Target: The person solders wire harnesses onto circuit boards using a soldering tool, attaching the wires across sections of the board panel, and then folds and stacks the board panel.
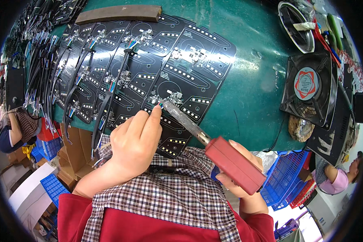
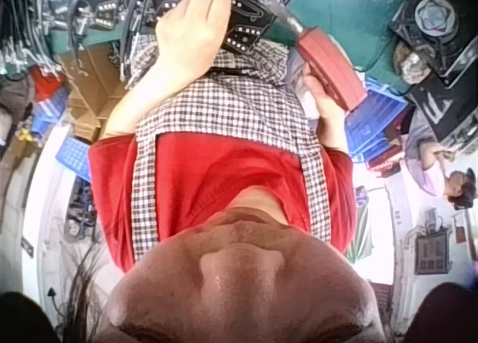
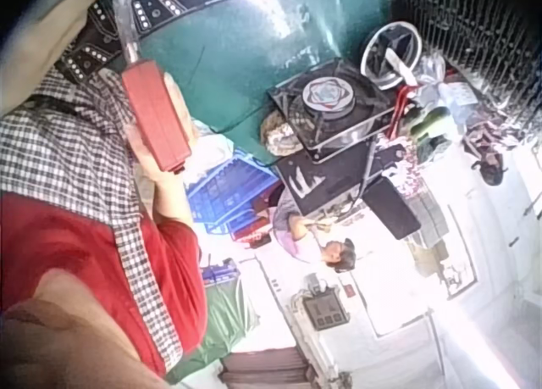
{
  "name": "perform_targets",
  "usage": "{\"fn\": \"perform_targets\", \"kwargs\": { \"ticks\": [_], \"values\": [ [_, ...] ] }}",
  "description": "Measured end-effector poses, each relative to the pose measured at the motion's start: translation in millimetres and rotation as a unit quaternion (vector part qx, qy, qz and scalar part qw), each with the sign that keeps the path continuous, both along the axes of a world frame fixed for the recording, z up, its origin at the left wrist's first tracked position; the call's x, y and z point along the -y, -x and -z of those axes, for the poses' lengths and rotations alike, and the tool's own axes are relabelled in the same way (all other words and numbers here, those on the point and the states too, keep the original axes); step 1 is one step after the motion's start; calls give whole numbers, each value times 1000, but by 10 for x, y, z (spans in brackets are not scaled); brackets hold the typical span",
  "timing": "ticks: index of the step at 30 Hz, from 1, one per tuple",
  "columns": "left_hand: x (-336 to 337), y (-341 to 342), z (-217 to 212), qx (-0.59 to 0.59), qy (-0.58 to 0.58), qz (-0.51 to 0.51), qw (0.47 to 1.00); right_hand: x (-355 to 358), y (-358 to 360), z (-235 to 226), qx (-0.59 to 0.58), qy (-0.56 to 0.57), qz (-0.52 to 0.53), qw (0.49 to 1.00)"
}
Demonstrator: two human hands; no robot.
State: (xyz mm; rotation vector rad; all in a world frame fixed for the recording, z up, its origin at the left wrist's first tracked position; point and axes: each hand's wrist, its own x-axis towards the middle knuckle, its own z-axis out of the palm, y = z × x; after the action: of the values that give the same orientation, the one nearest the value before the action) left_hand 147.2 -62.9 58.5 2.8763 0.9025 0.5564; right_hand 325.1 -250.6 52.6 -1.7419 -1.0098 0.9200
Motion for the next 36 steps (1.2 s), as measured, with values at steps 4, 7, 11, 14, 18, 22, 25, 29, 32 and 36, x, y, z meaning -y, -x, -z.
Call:
{"fn": "perform_targets", "kwargs": {
  "ticks": [4, 7, 11, 14, 18, 22, 25, 29, 32, 36],
  "values": [
    [0, 0, -8, -9, -2, 2, 1000, 22, 11, 12, 25, -8, 3, 1000],
    [0, -4, -5, -7, -7, 4, 1000, 151, 2, 54, 13, 5, 29, 999],
    [18, -6, -1, -17, -17, 3, 1000, 97, 0, 21, -23, -6, 22, 999],
    [18, -7, -2, -25, -24, 4, 999, 90, -34, 47, 10, -7, -4, 1000],
    [-13, -6, 22, -38, -74, 24, 996, 44, -2, 37, 45, -1, 3, 999],
    [-1, -18, 5, -48, -94, 19, 994, 59, -49, 76, 72, -35, -20, 997],
    [-6, -21, 1, -53, -88, 22, 995, 19, -6, 8, -76, -24, 23, 997],
    [-2, -17, 0, -48, -84, 19, 995, -56, 29, -128, -266, -7, 83, 960],
    [2, -16, 4, -46, -84, 22, 995, -21, 58, -40, -202, -13, 90, 975],
    [3, -14, -19, -47, -73, 27, 996, 33, -13, 16, -183, -9, 48, 982]
  ]
}}
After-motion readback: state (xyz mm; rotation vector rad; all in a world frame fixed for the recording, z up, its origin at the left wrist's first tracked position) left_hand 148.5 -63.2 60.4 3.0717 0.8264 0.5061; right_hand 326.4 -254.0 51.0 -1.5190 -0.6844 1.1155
